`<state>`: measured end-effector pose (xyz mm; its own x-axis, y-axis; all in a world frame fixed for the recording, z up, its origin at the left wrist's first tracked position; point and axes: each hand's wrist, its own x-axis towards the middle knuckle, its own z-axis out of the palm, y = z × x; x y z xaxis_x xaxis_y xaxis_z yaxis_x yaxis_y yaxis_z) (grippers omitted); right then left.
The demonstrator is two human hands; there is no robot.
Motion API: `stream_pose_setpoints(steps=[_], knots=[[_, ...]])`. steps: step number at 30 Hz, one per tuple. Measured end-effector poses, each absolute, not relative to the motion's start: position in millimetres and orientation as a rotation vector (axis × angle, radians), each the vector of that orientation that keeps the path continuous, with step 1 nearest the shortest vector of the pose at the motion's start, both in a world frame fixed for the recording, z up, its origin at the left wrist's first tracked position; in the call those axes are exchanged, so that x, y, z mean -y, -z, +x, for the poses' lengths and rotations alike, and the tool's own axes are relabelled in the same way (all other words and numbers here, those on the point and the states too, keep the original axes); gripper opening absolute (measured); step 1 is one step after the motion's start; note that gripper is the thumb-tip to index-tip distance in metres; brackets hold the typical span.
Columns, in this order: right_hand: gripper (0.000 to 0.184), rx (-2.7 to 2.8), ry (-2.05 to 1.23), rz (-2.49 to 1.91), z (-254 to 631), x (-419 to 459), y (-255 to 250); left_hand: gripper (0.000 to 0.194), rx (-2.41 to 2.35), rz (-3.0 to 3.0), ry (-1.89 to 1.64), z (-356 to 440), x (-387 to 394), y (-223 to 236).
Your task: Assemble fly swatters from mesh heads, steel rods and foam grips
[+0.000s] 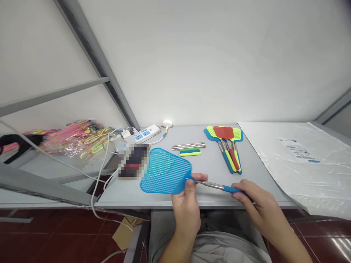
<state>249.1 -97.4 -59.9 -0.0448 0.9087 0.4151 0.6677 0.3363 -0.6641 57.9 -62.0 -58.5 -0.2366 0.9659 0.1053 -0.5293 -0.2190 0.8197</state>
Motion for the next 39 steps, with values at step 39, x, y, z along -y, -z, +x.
stream_pose_setpoints(steps=[39], knots=[[0.034,2.181,-0.384,-1.656,251,87,14,0.027,-0.694,0.556,-1.887,39,38,23]])
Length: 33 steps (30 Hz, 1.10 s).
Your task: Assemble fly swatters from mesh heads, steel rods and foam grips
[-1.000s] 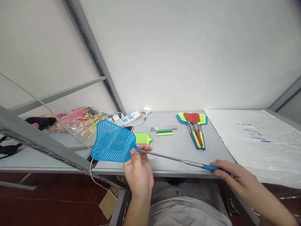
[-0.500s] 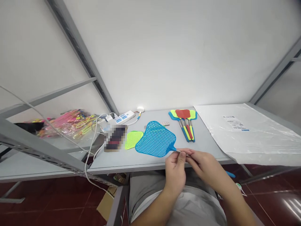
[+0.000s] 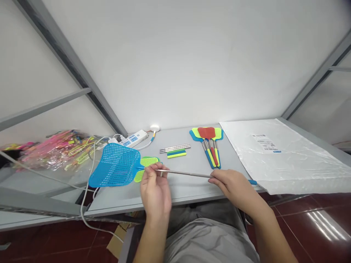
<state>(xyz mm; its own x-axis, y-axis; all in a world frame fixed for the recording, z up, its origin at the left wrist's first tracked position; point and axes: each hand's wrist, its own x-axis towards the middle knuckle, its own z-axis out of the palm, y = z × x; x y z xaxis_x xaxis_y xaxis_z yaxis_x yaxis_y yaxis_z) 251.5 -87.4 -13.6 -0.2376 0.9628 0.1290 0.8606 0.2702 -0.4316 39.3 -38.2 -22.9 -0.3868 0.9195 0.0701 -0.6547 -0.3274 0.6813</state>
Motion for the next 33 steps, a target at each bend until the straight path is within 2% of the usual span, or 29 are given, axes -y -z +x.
stream_pose_setpoints(steps=[10,16,20,25,28,31,33], knots=[[0.04,2.095,-0.467,-1.84,292,46,-2,0.02,-0.678,0.446,-1.964,11,-58,-19],[0.043,2.119,-0.472,-1.922,334,13,-6,0.028,-0.675,0.331,-2.017,3,-102,-30],[0.037,2.236,-0.366,-1.827,364,-1,0,0.035,-0.685,0.229,-2.07,-6,-111,-32],[0.028,2.353,-0.258,-1.694,398,-22,10,0.032,-0.692,0.226,-2.205,-11,-116,-34],[0.029,2.381,-0.18,-1.64,406,-41,9,0.032,-0.725,0.263,-2.235,5,-111,-23],[0.031,2.39,-0.1,-1.584,393,-60,3,0.021,-0.883,0.348,-2.104,41,-96,-5],[0.031,2.433,-0.109,-1.536,374,-67,-1,0.025,-0.945,0.458,-1.895,67,-83,5]])
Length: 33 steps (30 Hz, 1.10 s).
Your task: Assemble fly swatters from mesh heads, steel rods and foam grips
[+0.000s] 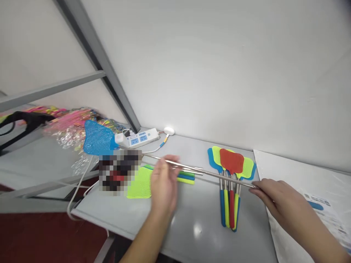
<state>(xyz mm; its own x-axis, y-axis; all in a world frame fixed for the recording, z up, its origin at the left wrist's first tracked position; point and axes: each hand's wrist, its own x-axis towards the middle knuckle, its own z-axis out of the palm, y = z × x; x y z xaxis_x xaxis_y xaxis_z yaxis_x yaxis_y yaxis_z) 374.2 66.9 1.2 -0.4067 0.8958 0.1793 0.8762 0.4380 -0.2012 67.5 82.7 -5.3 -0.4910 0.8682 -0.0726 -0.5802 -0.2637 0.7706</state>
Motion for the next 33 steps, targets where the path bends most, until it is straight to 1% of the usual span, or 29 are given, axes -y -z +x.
stream_pose_setpoints(steps=[2,4,9,12,15,19,25,27,29,31,33], knots=[[0.031,2.46,-0.144,-1.516,353,-68,-3,0.03,-0.93,0.531,-1.75,85,-69,11],[0.032,2.457,-0.172,-1.528,336,-64,-2,0.031,-0.934,0.587,-1.689,88,-56,12],[0.038,2.398,-0.167,-1.616,308,-32,5,0.031,-0.981,0.758,-1.615,51,-36,3],[0.041,2.331,-0.06,-1.702,296,-10,11,0.028,-0.924,0.702,-1.724,20,-41,-2],[0.043,2.247,0.134,-1.766,297,3,17,0.027,-0.86,0.606,-1.828,-8,-53,-6],[0.043,2.24,0.298,-1.747,321,10,19,0.025,-0.813,0.61,-1.809,-24,-63,-7],[0.028,2.152,0.472,-1.803,354,7,17,0.026,-0.787,0.651,-1.643,3,-57,-2],[0.023,2.054,0.539,-1.792,348,0,14,0.027,-0.784,0.648,-1.635,19,-57,2],[0.02,1.845,0.623,-1.807,330,-7,11,0.027,-0.777,0.642,-1.627,38,-58,6],[0.03,1.641,0.591,-1.769,303,-12,9,0.028,-0.761,0.609,-1.618,59,-60,8],[0.042,1.407,0.469,-1.614,275,-13,14,0.028,-0.732,0.547,-1.618,79,-62,10]])
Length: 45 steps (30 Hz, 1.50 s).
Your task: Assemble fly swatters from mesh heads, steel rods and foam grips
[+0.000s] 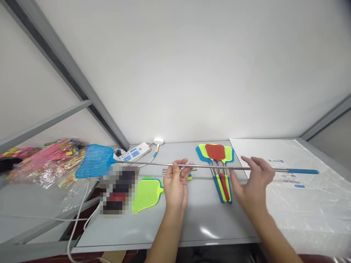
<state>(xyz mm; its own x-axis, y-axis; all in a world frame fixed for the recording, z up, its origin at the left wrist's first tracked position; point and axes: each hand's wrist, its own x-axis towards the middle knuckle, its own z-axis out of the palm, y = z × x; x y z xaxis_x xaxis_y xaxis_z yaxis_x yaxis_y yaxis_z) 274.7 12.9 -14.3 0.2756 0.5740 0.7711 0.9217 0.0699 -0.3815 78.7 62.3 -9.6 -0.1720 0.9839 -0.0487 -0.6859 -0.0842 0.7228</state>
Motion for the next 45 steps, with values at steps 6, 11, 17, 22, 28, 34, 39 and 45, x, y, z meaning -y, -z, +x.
stream_pose_setpoints(steps=[6,11,17,22,28,34,39,45], knots=[[0.025,0.779,-0.188,-1.159,222,-16,48,0.028,-0.658,0.417,-1.577,119,-58,22],[0.024,0.605,-0.748,-1.059,224,-27,42,0.026,-0.648,0.507,-1.355,126,-42,32],[0.031,0.353,-0.837,-0.949,248,-22,39,0.036,-0.78,0.518,-1.447,89,-49,35],[0.031,0.346,-0.767,-0.925,260,-19,39,0.029,-0.878,0.419,-1.829,38,-63,39],[0.033,0.375,-0.707,-0.943,263,-20,39,0.036,-0.918,0.347,-1.905,15,-65,40],[0.033,0.343,-0.836,-0.928,253,-16,37,0.038,-0.934,0.381,-1.901,26,-60,40],[0.033,0.309,-0.999,-0.915,214,-8,37,0.045,-0.901,0.479,-1.74,58,-46,38],[0.031,0.369,-1.157,-0.942,209,-9,34,0.052,-0.922,0.579,-1.693,58,-43,38]])
